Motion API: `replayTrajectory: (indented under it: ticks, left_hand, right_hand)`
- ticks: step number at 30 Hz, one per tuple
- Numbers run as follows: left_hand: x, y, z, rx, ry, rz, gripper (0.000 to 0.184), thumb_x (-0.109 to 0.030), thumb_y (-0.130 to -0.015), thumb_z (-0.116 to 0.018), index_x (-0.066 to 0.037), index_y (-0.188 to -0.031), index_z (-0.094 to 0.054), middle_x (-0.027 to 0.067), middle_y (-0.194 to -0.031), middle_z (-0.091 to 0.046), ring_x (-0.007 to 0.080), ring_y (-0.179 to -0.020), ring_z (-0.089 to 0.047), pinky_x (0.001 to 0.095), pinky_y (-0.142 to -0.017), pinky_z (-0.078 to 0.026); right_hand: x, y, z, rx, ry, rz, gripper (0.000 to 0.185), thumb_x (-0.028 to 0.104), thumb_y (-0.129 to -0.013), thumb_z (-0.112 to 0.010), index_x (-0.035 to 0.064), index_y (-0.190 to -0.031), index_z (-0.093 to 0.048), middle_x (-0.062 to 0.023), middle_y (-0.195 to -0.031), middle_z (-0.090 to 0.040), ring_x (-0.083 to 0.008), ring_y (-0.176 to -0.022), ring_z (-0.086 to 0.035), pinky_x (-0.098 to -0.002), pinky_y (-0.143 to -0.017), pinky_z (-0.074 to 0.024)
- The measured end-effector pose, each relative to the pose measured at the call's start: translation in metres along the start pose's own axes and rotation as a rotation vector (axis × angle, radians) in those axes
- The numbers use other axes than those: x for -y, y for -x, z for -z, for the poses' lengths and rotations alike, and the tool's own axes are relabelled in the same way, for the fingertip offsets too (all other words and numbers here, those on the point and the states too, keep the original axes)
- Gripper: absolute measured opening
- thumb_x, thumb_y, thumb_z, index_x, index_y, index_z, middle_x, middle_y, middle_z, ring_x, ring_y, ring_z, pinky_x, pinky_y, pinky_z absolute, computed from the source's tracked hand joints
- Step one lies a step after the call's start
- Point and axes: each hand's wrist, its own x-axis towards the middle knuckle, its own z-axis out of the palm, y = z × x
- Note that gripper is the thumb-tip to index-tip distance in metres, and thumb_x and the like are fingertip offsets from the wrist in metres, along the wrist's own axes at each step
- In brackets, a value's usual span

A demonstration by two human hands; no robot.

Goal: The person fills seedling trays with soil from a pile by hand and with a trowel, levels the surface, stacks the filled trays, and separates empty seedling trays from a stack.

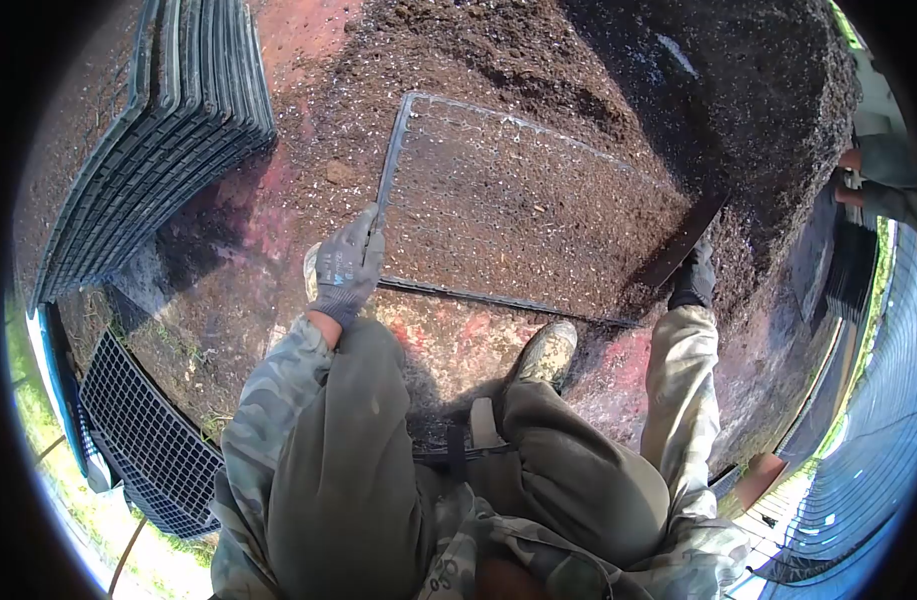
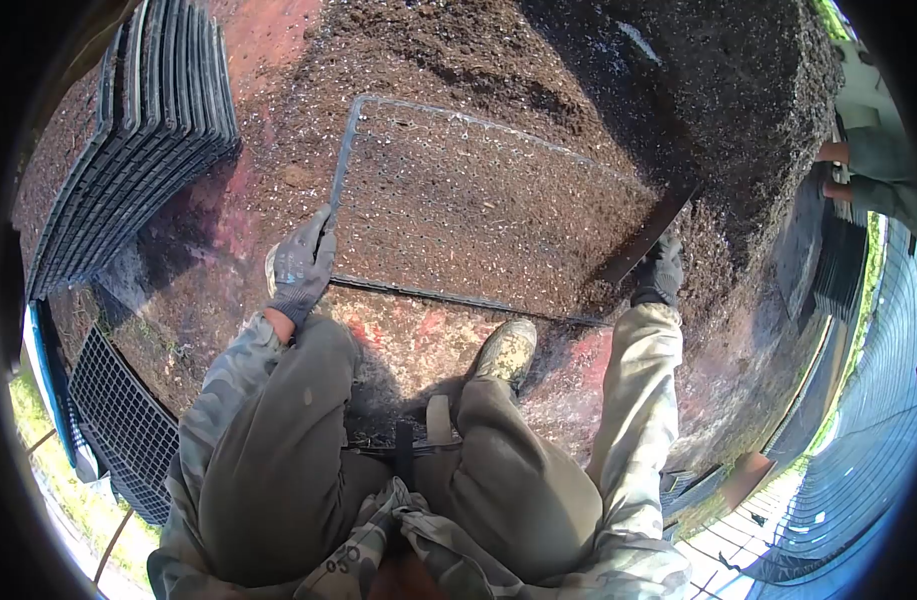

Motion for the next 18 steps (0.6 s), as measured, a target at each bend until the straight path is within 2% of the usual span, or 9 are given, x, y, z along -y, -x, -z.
replayTrajectory:
  ticks: [2, 6, 7, 8, 11, 13, 15, 16, 18]
  left_hand:
    - [0.006, 0.002, -0.004, 0.021, 0.004, 0.020, 0.043, -0.029, -0.091, -0.049, -0.011, -0.130, -0.050, 0.0170, -0.103, -0.063, 0.0351, -0.095, -0.059, 0.0451, -0.082, -0.047]
    - [-0.005, 0.001, -0.006, 0.043, 0.043, 0.082, 0.040, -0.026, -0.091, -0.051, -0.012, -0.129, -0.052, 0.0154, -0.104, -0.064, 0.0330, -0.094, -0.061, 0.0422, -0.081, -0.048]
    - [-0.006, 0.000, -0.005, 0.018, 0.077, 0.096, 0.039, -0.025, -0.091, -0.051, -0.011, -0.128, -0.053, 0.0151, -0.104, -0.064, 0.0323, -0.094, -0.061, 0.0412, -0.082, -0.048]
    - [-0.011, -0.001, -0.002, 0.079, 0.001, 0.144, 0.038, -0.024, -0.092, -0.051, -0.010, -0.127, -0.054, 0.0156, -0.110, -0.064, 0.0315, -0.098, -0.062, 0.0391, -0.084, -0.048]
    - [-0.002, 0.001, -0.015, -0.024, 0.023, 0.032, 0.038, -0.025, -0.093, -0.050, -0.010, -0.128, -0.053, 0.0162, -0.116, -0.062, 0.0313, -0.102, -0.062, 0.0386, -0.086, -0.048]
    - [0.012, -0.001, -0.022, -0.037, 0.025, -0.057, 0.039, -0.027, -0.094, -0.050, -0.010, -0.130, -0.053, 0.0162, -0.120, -0.061, 0.0309, -0.105, -0.061, 0.0379, -0.087, -0.048]
    - [0.011, 0.001, -0.020, -0.019, -0.072, -0.042, 0.039, -0.019, -0.096, -0.049, -0.007, -0.134, -0.049, 0.0053, -0.077, -0.058, 0.0143, -0.064, -0.052, 0.0321, -0.060, -0.045]
    - [0.010, 0.002, -0.020, 0.049, 0.041, 0.117, 0.040, -0.026, -0.095, -0.048, -0.011, -0.132, -0.051, 0.0150, -0.120, -0.061, 0.0313, -0.105, -0.061, 0.0363, -0.085, -0.048]
    - [0.009, 0.001, -0.020, 0.052, 0.037, 0.114, 0.040, -0.026, -0.095, -0.049, -0.011, -0.132, -0.050, 0.0151, -0.121, -0.061, 0.0313, -0.105, -0.061, 0.0362, -0.085, -0.048]
  right_hand:
    - [-0.035, -0.037, 0.024, -0.112, -0.427, -0.277, 0.032, 0.040, -0.095, -0.048, 0.0116, -0.102, -0.060, -0.0037, -0.088, -0.060, -0.0129, -0.069, -0.056, -0.0273, -0.057, -0.0475]
    - [0.063, 0.092, -0.051, 0.373, -0.595, -0.139, 0.022, 0.032, -0.094, -0.053, 0.0104, -0.096, -0.058, -0.0023, -0.083, -0.056, -0.0122, -0.069, -0.054, -0.0263, -0.058, -0.0478]
    - [0.059, 0.117, -0.080, 0.461, -0.020, 0.416, 0.020, 0.029, -0.090, -0.061, 0.0100, -0.093, -0.058, -0.0004, -0.078, -0.056, -0.0106, -0.061, -0.053, -0.0244, -0.051, -0.0453]
    - [0.086, 0.154, -0.114, 0.639, -0.612, -0.360, 0.018, 0.026, -0.088, -0.064, 0.0094, -0.090, -0.057, 0.0021, -0.071, -0.055, -0.0079, -0.052, -0.049, -0.0227, -0.044, -0.0408]
    - [0.092, 0.238, -0.185, 1.155, -0.657, -0.391, 0.031, 0.031, -0.083, -0.072, 0.0060, -0.092, -0.056, 0.0019, -0.071, -0.055, -0.0063, -0.051, -0.048, -0.0231, -0.043, -0.0395]
    - [0.078, 0.255, -0.214, 1.127, -0.575, -0.314, 0.033, 0.027, -0.083, -0.072, 0.0037, -0.100, -0.056, -0.0005, -0.075, -0.056, -0.0065, -0.054, -0.050, -0.0235, -0.045, -0.0408]
    - [0.078, 0.233, -0.185, 1.046, -0.652, -0.391, 0.037, 0.022, -0.082, -0.073, 0.0036, -0.108, -0.054, -0.0015, -0.075, -0.055, -0.0078, -0.055, -0.052, -0.0251, -0.046, -0.0427]
    - [0.070, 0.214, -0.168, 0.969, -0.670, -0.416, 0.033, 0.021, -0.083, -0.072, 0.0040, -0.105, -0.055, -0.0006, -0.071, -0.054, -0.0088, -0.052, -0.052, -0.0252, -0.044, -0.0417]
    - [0.042, 0.176, -0.138, 0.733, -0.754, -0.369, 0.027, 0.021, -0.084, -0.071, 0.0033, -0.097, -0.054, -0.0002, -0.069, -0.053, -0.0086, -0.047, -0.050, -0.0230, -0.039, -0.0380]
